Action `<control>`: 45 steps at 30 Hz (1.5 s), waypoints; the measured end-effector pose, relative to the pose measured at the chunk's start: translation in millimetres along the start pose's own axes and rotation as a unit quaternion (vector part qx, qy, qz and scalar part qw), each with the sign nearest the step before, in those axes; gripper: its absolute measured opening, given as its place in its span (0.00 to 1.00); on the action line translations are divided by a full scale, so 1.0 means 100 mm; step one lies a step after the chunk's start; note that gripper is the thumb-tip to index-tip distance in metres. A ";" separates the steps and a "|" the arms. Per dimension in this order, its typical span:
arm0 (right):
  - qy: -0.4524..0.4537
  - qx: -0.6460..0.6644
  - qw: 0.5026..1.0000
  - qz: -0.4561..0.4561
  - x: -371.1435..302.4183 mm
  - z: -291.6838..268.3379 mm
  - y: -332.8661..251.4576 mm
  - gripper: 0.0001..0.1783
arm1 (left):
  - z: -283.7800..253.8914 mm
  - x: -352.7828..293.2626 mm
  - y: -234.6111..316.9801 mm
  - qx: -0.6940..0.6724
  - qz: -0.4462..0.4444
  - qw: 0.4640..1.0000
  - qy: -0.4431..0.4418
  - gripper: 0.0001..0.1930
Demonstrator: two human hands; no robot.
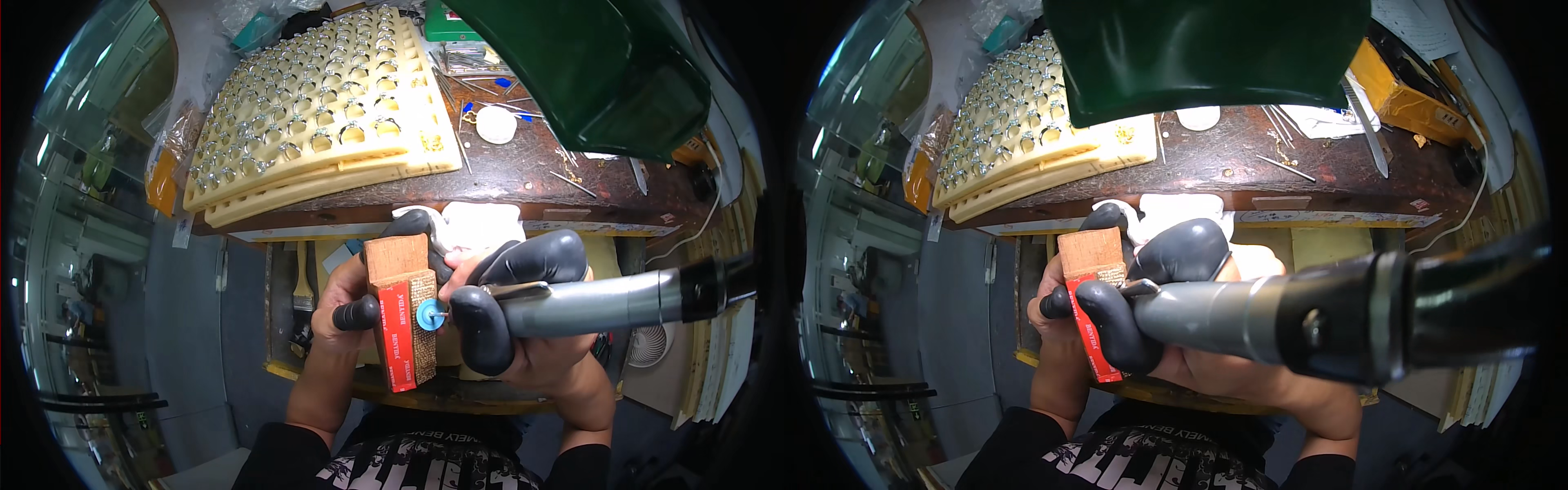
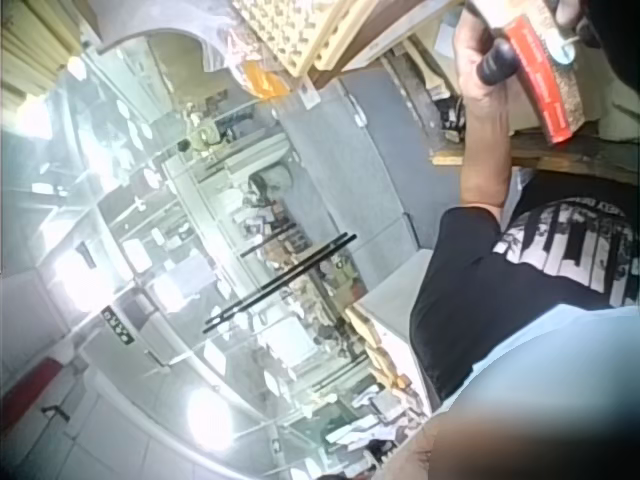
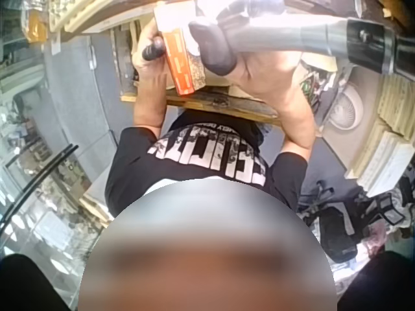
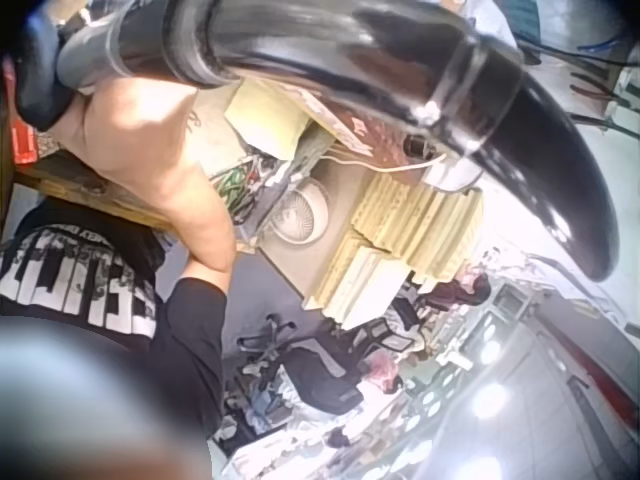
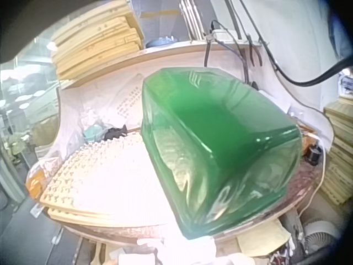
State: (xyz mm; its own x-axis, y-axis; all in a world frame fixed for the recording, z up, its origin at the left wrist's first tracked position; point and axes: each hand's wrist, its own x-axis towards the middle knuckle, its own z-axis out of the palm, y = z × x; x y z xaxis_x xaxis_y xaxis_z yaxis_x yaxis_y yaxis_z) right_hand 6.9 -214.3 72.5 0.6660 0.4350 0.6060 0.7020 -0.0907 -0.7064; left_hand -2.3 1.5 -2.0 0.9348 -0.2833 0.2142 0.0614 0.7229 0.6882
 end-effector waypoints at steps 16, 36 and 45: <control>0.001 -0.009 1.000 0.023 -0.03 0.02 -0.02 0.11 | -0.02 0.02 0.00 -0.018 -0.007 0.999 -0.030 0.39; 0.013 0.041 0.999 -0.002 0.01 0.03 0.01 0.12 | 0.01 -0.01 -0.01 -0.039 0.000 0.999 0.007 0.38; 0.000 -0.006 1.000 0.011 -0.01 0.00 -0.02 0.11 | 0.03 -0.01 0.00 -0.033 -0.003 0.999 0.005 0.37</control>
State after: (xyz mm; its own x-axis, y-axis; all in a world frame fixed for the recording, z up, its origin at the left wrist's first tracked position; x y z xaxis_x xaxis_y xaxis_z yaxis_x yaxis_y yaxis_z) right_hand 4.6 -214.1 73.5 0.6818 0.4329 0.5897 0.6897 -0.1117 -0.7154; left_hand -4.5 0.1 0.3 0.9378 -0.2820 0.2024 0.0905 0.7615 0.6418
